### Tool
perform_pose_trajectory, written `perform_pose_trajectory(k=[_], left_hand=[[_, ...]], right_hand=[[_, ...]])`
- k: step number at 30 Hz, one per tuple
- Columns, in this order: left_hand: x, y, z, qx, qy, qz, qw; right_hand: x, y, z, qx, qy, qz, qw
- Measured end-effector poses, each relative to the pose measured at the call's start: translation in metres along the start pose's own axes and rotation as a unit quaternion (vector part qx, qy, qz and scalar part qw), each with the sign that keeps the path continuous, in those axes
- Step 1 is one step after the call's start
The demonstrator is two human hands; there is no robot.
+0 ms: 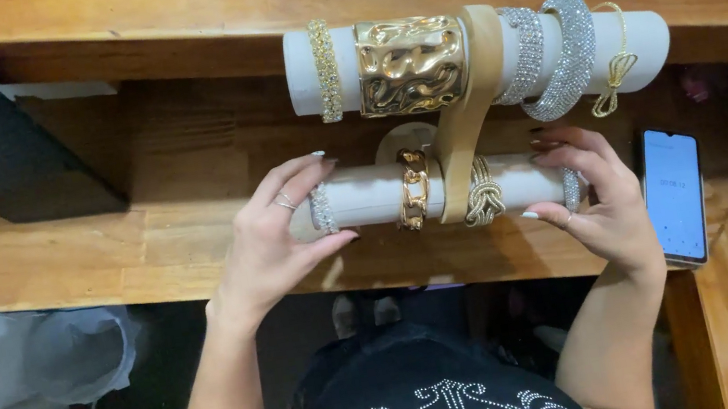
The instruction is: Organizing and arranging various gold and silver bracelets on a two-tiered jewelry display stand.
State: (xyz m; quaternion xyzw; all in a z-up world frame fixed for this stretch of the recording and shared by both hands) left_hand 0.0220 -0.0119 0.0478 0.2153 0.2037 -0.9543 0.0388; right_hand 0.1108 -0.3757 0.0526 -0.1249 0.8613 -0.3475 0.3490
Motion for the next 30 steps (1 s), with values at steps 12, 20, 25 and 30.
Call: perform_pose_trajectory(k=[12, 20, 25, 30], left_hand=[[0.035, -0.028, -0.079, 0.054, -0.153, 0.122, 0.979], [0.047, -0.014, -0.094, 0.025, -0.199, 0.145, 0.969], [0.055, -0.014, -0.114, -0.085, -0.176, 0.099, 0.976], [0.059, -0.012, -0.097, -0.118, -0.104, 0.104, 0.982]], right_hand=[[-0.005, -0.006, -0.008, 0.019, 0.002, -0.003, 1.0], [-0.004, -0.004, -0.009, 0.012, -0.003, 0.016, 1.0], [0.003, -0.002, 0.002, -0.023, -0.013, 0.011, 1.0], [0.016, -0.002, 0.026, -0.138, -0.002, -0.03, 0.99]])
Point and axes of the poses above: each hand's wrist, its own x-axis away from the middle knuckle, its own y-axis out of the palm, z = x × y, the point moved 2 cm from there along -x, towards the middle knuckle, and after that the axes turned 13 degrees about x, right-handed, at the moved point
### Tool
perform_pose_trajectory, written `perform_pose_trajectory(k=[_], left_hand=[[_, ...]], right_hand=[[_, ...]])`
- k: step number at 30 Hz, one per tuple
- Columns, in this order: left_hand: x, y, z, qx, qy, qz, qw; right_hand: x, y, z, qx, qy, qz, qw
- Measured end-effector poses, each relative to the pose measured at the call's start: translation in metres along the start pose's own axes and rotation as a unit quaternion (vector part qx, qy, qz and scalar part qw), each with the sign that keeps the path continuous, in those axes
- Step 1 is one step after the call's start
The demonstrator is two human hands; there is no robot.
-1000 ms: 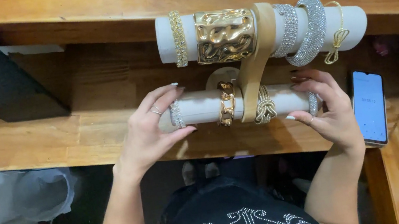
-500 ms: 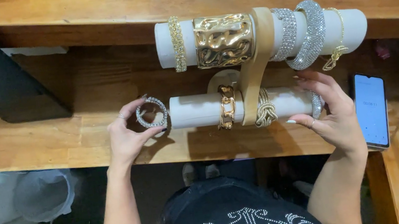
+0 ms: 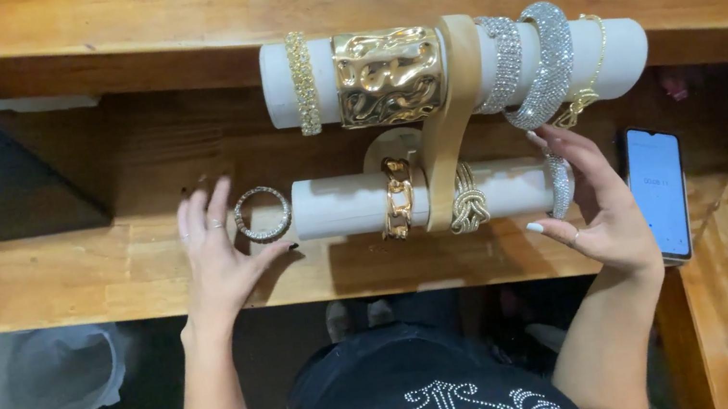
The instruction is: Organizing and arranging various gold and silver bracelets on a two-tiered jewelry display stand.
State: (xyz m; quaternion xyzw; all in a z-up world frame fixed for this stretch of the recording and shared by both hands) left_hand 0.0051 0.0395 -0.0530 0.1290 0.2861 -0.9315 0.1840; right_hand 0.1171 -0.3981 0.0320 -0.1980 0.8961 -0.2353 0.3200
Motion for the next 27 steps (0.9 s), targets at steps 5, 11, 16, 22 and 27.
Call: perform_pose_trajectory(k=[5, 11, 16, 22, 27], left_hand=[[-0.011, -0.012, 0.072, 0.004, 0.166, 0.072, 0.983], [-0.004, 0.034, 0.144, 0.005, 0.39, 0.09, 0.916], [-0.013, 0.059, 0.17, -0.088, 0.412, 0.036, 0.906], [-0.019, 0.069, 0.154, -0.153, 0.366, -0.034, 0.917], [-0.02, 0.07, 0.152, -0.155, 0.362, -0.045, 0.918]], right_hand=[[0.009, -0.005, 0.015, -0.056, 0.041, -0.007, 0.998], [0.02, -0.006, 0.029, -0.083, 0.064, 0.009, 0.994], [0.026, -0.004, 0.018, -0.07, 0.052, 0.041, 0.995], [0.049, -0.002, 0.032, -0.109, 0.154, 0.187, 0.964], [0.018, 0.002, -0.016, 0.281, 0.298, -0.01, 0.912]])
Point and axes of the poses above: each hand's wrist, its own x-axis away from the middle knuckle, its own y-axis out of the palm, z = x × y, the point moved 2 cm from there along -x, towards the middle knuckle, and after that the axes turned 13 degrees about x, right-handed, at the moved point
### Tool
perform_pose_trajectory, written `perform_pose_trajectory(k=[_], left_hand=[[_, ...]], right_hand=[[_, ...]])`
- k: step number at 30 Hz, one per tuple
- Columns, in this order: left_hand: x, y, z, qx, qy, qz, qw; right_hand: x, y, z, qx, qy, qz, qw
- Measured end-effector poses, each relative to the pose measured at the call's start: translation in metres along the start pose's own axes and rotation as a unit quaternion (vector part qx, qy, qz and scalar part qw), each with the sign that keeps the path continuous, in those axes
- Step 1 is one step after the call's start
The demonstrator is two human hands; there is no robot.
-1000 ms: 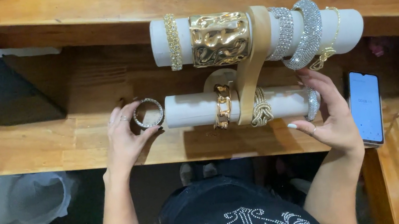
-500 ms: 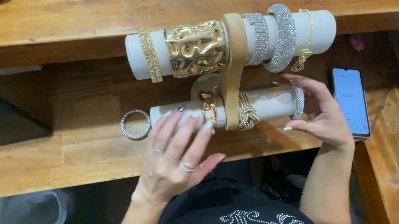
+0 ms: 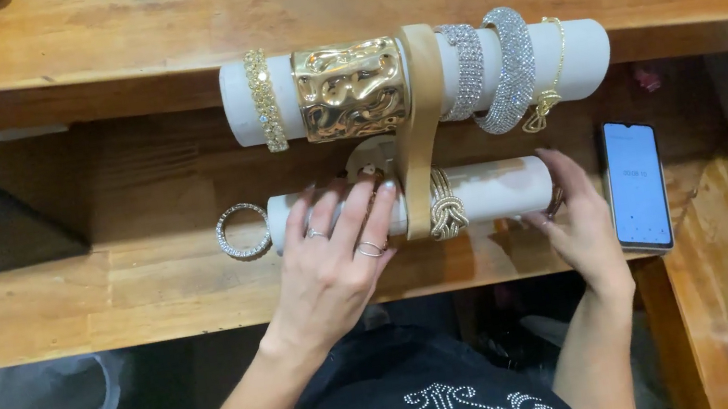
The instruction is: Organizing and arranging various gold and silver bracelets on a two-tiered jewelry display stand.
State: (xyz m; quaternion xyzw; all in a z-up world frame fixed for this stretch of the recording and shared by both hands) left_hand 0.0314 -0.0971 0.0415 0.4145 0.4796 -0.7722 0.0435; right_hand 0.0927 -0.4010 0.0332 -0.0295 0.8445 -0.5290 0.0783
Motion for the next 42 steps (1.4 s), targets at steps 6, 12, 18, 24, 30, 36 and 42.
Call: perform_pose_trajectory(k=[6, 12, 18, 24, 30, 36, 42], left_hand=[[-0.003, -0.007, 0.001, 0.007, -0.009, 0.002, 1.0], [0.005, 0.003, -0.002, -0.013, -0.011, 0.038, 0.999], [0.012, 0.008, -0.008, 0.0, -0.018, 0.01, 1.0], [-0.006, -0.017, 0.003, -0.014, -0.028, -0.029, 0.999], [-0.011, -0.02, 0.002, -0.033, 0.001, 0.012, 0.999], [-0.008, -0.026, -0.009, 0.018, 0.017, -0.017, 1.0], [0.002, -0.052, -0.026, 0.043, 0.014, -0.011, 0.999]], right_hand=[[0.003, 0.03, -0.021, 0.026, -0.047, -0.065, 0.996], [-0.003, 0.019, -0.06, 0.074, -0.054, -0.119, 0.989], [0.026, 0.036, 0.019, 0.292, -0.052, 0.056, 0.953], [0.059, -0.044, -0.065, 0.037, -0.273, 0.286, 0.918], [0.015, -0.003, -0.105, 0.179, -0.329, 0.158, 0.914], [0.002, 0.004, -0.114, 0.252, -0.313, 0.143, 0.905], [0.002, 0.005, -0.115, 0.281, -0.309, 0.141, 0.897]])
Point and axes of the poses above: each hand's wrist, its own x-axis away from the middle knuckle, its own y-axis out of the palm, z = x × y, the point moved 2 cm from there along -x, towards the middle knuckle, and after that the axes turned 13 degrees about x, right-handed, at the moved point
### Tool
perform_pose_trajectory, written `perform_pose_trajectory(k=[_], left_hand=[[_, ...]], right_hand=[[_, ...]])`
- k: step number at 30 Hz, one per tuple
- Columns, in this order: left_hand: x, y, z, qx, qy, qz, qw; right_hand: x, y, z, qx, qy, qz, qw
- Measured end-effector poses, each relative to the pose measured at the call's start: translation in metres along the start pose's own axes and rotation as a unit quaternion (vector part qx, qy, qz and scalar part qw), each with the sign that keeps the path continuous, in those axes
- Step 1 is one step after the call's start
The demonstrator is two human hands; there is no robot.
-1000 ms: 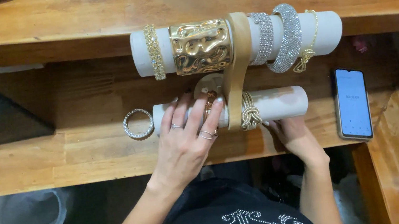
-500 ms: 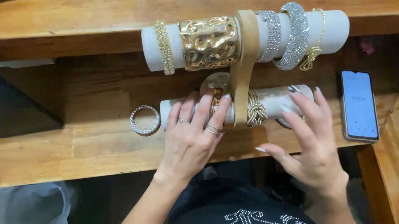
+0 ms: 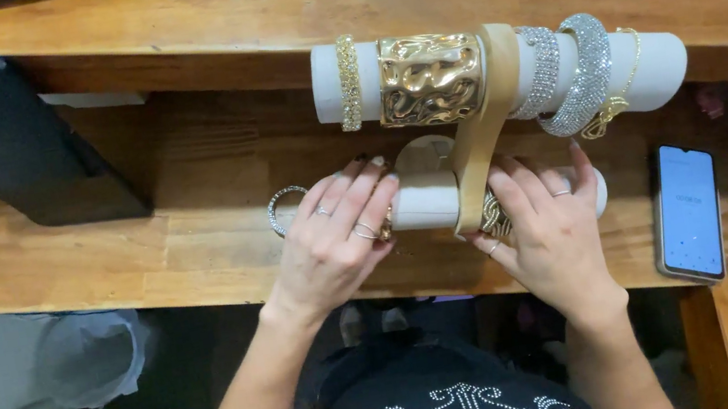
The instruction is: Organizing and arranging various gold and silver bracelets on a two-tiered jewelry display stand.
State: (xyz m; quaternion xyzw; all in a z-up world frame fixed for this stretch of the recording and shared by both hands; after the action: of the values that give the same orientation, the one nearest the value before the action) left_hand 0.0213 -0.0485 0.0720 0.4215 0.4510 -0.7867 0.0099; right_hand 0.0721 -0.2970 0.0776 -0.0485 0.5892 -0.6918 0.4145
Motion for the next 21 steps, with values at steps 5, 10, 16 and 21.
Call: perform_pose_trajectory(k=[5, 10, 16, 21], left_hand=[[0.023, -0.018, -0.023, 0.071, 0.003, 0.014, 0.997], [0.062, -0.028, -0.054, 0.072, -0.054, 0.016, 0.996], [0.101, -0.012, -0.076, 0.139, -0.215, 0.125, 0.958], [0.119, 0.03, -0.086, 0.157, -0.312, 0.08, 0.934]], right_hand=[[0.002, 0.0, 0.001, 0.012, 0.002, -0.009, 1.0], [0.005, 0.004, 0.003, 0.014, 0.011, -0.021, 1.0], [0.012, 0.01, 0.009, 0.003, 0.021, -0.051, 0.998], [0.011, 0.008, 0.017, -0.043, -0.028, -0.116, 0.992]])
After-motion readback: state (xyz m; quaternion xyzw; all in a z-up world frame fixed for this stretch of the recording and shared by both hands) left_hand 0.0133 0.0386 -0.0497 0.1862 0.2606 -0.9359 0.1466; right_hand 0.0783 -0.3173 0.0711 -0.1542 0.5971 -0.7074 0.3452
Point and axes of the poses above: each hand's wrist, its own x-axis away from the middle knuckle, its own y-axis out of the palm, z = x × y, the point moved 2 cm from there along -x, towards the middle knuckle, and after that the axes turned 13 degrees about x, right-handed, at the moved point
